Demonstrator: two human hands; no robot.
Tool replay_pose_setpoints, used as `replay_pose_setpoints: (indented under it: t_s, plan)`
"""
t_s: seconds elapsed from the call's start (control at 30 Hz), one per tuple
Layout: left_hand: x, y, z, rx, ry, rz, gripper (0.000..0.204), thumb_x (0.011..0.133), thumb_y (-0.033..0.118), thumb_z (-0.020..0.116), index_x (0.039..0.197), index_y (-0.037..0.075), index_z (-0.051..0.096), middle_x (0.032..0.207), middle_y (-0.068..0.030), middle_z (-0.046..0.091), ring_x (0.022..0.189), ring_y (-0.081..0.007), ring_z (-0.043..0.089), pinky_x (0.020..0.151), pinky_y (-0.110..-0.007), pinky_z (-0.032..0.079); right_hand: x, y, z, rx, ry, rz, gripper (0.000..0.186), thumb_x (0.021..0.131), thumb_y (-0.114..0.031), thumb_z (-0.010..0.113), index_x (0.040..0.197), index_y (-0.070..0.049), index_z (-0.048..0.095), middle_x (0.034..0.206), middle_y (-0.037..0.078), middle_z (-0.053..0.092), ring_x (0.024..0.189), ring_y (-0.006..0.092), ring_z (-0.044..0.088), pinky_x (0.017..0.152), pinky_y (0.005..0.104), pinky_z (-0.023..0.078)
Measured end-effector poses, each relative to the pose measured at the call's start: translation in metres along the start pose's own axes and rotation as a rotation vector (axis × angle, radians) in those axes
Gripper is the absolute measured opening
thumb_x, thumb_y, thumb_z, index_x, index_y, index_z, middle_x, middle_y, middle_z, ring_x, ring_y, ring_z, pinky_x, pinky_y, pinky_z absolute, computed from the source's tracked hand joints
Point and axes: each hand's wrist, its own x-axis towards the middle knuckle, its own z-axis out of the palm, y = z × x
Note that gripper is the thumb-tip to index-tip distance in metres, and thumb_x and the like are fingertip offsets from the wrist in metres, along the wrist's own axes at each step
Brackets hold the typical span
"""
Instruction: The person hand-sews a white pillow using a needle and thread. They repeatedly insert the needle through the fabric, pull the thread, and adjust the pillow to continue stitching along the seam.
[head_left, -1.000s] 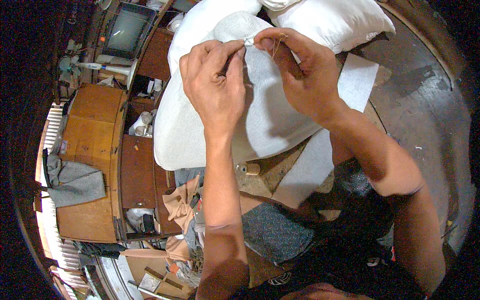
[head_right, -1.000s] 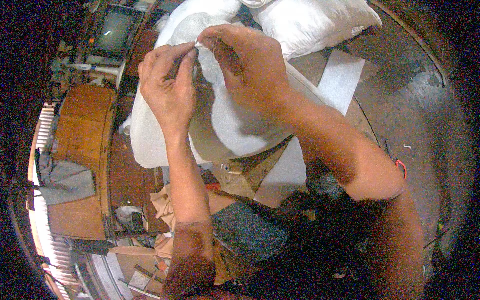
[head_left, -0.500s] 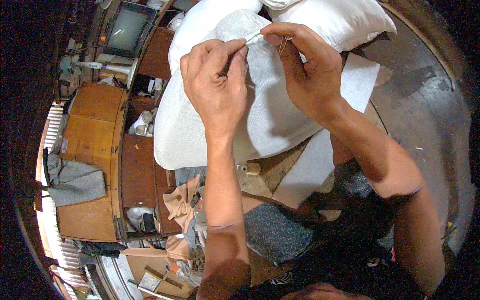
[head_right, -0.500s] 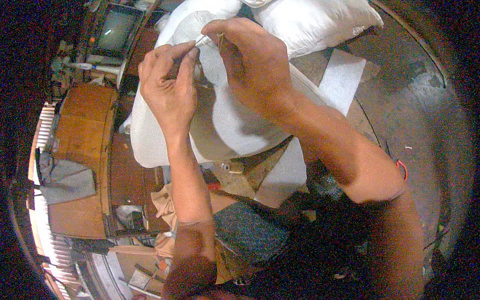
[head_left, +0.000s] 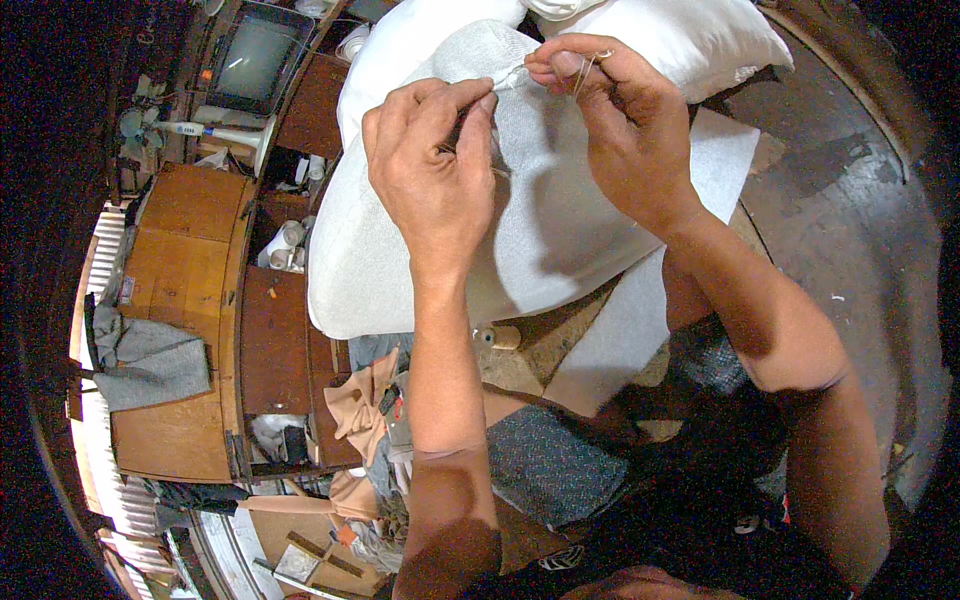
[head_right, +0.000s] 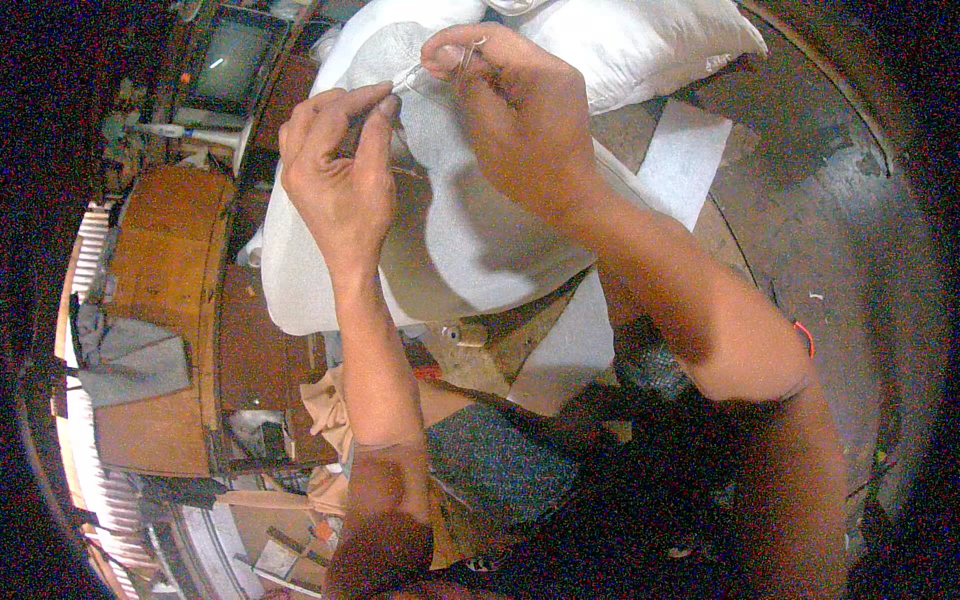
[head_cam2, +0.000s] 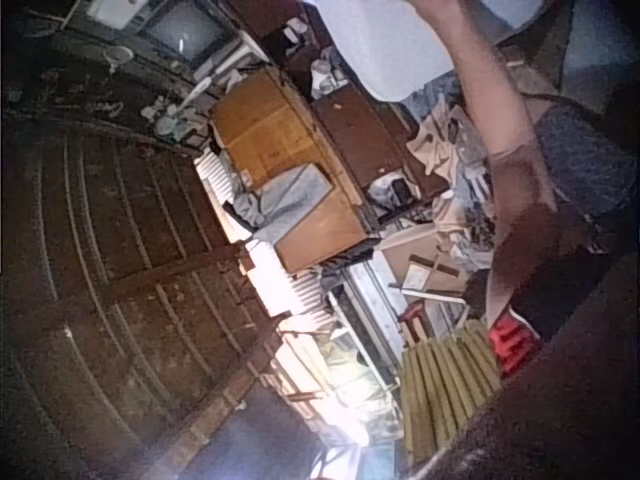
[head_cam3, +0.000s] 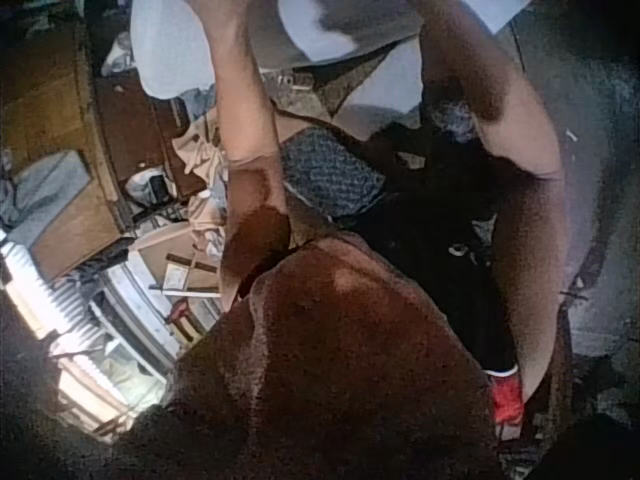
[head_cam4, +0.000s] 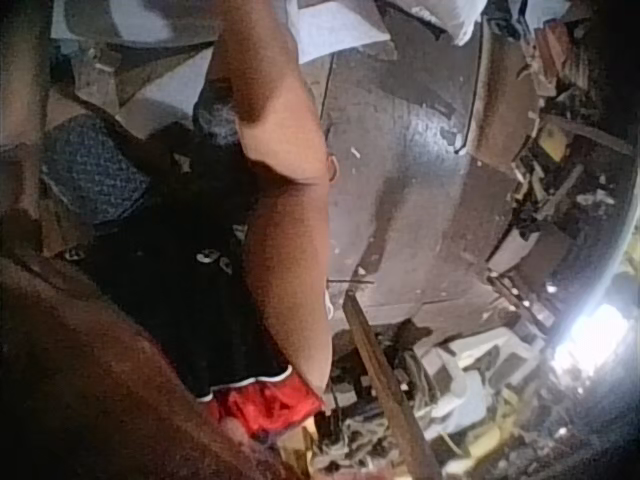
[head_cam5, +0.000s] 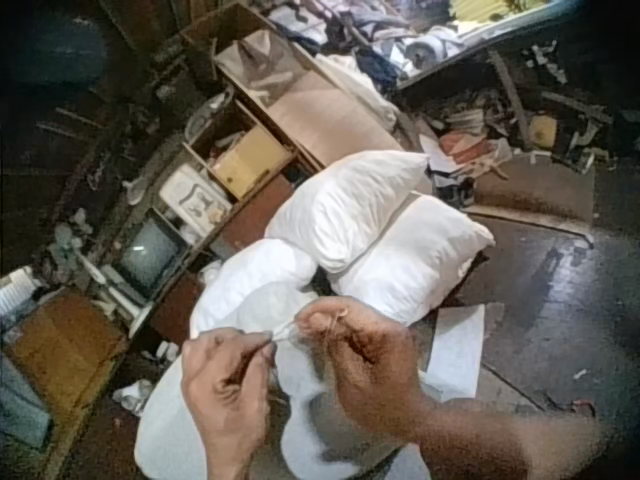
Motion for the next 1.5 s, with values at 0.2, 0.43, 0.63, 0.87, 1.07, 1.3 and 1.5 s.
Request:
replay_pose_setpoints:
  t_s: [0.2, 0.43, 0.63, 0.87, 1.07, 1.3, 1.5]
  plan:
    - [0.0, 0.002, 0.0, -0.016, 0.003, -0.017, 0.013, 0.082, 0.011, 0.078, 0.095, 0.011, 0.081, 0.091, -0.0057, 0.069, 0.09, -0.0239, 0.059, 0.083, -0.036, 0.046, -0.006, -0.005, -0.003, -0.297, -0.068, -0.135, 0.021, 0.104, 0.006, 0.052, 0.121, 0.004, 0.065, 0.11, 0.01, 0.073, 0.104, 0.0167, 0.071, 0.096, 0.0284, 0.055]
    - [0.001, 0.001, 0.001, -0.017, -0.002, -0.024, 0.013, 0.082, 0.01, 0.078, 0.094, 0.011, 0.081, 0.09, -0.0056, 0.069, 0.089, -0.0237, 0.059, 0.083, -0.036, 0.046, -0.007, -0.007, -0.004, -0.394, -0.045, -0.236, 0.022, 0.101, 0.008, 0.055, 0.118, 0.002, 0.067, 0.108, 0.01, 0.075, 0.101, 0.0157, 0.071, 0.092, 0.0285, 0.057]
    - [0.001, 0.004, -0.001, -0.005, -0.032, -0.027, 0.012, 0.083, 0.01, 0.078, 0.095, 0.01, 0.081, 0.093, -0.0062, 0.071, 0.094, -0.0233, 0.063, 0.088, -0.035, 0.047, -0.008, -0.004, -0.003, -0.358, -0.013, -0.254, 0.02, 0.099, 0.008, 0.059, 0.115, 0.002, 0.069, 0.106, 0.009, 0.075, 0.099, 0.0154, 0.072, 0.089, 0.0277, 0.056]
    - [-0.001, 0.003, -0.004, 0.018, -0.053, -0.04, 0.013, 0.084, 0.01, 0.078, 0.096, 0.009, 0.081, 0.095, -0.0067, 0.073, 0.097, -0.0232, 0.065, 0.092, -0.035, 0.047, -0.003, -0.006, -0.003, -0.193, -0.071, -0.039, 0.016, 0.103, -0.004, 0.057, 0.111, 0.001, 0.07, 0.102, 0.011, 0.074, 0.095, 0.0195, 0.072, 0.087, 0.0307, 0.056]
    - [0.0, 0.002, -0.004, 0.001, -0.042, -0.055, 0.012, 0.085, 0.011, 0.077, 0.097, 0.009, 0.081, 0.095, -0.0068, 0.073, 0.097, -0.0232, 0.065, 0.092, -0.035, 0.046, 0.0, 0.001, -0.001, -0.032, -0.028, -0.012, 0.017, 0.104, -0.009, 0.056, 0.112, -0.001, 0.069, 0.102, 0.013, 0.074, 0.093, 0.0255, 0.072, 0.085, 0.0334, 0.056]
    - [0.001, 0.004, -0.003, -0.003, -0.042, -0.04, 0.012, 0.085, 0.011, 0.078, 0.096, 0.009, 0.08, 0.094, -0.0068, 0.072, 0.096, -0.0227, 0.064, 0.09, -0.034, 0.047, -0.006, -0.004, -0.005, -0.301, -0.084, -0.148, 0.021, 0.107, 0.0, 0.05, 0.121, 0.006, 0.065, 0.111, 0.011, 0.072, 0.105, 0.0163, 0.07, 0.096, 0.0285, 0.055]
    - [0.0, 0.004, -0.004, 0.003, -0.047, -0.046, 0.012, 0.084, 0.01, 0.078, 0.096, 0.01, 0.08, 0.094, -0.0067, 0.072, 0.096, -0.0227, 0.064, 0.09, -0.034, 0.047, -0.008, -0.005, -0.002, -0.373, -0.031, -0.214, 0.018, 0.105, 0.0, 0.054, 0.116, 0.004, 0.068, 0.108, 0.01, 0.075, 0.1, 0.0143, 0.072, 0.091, 0.0264, 0.056]
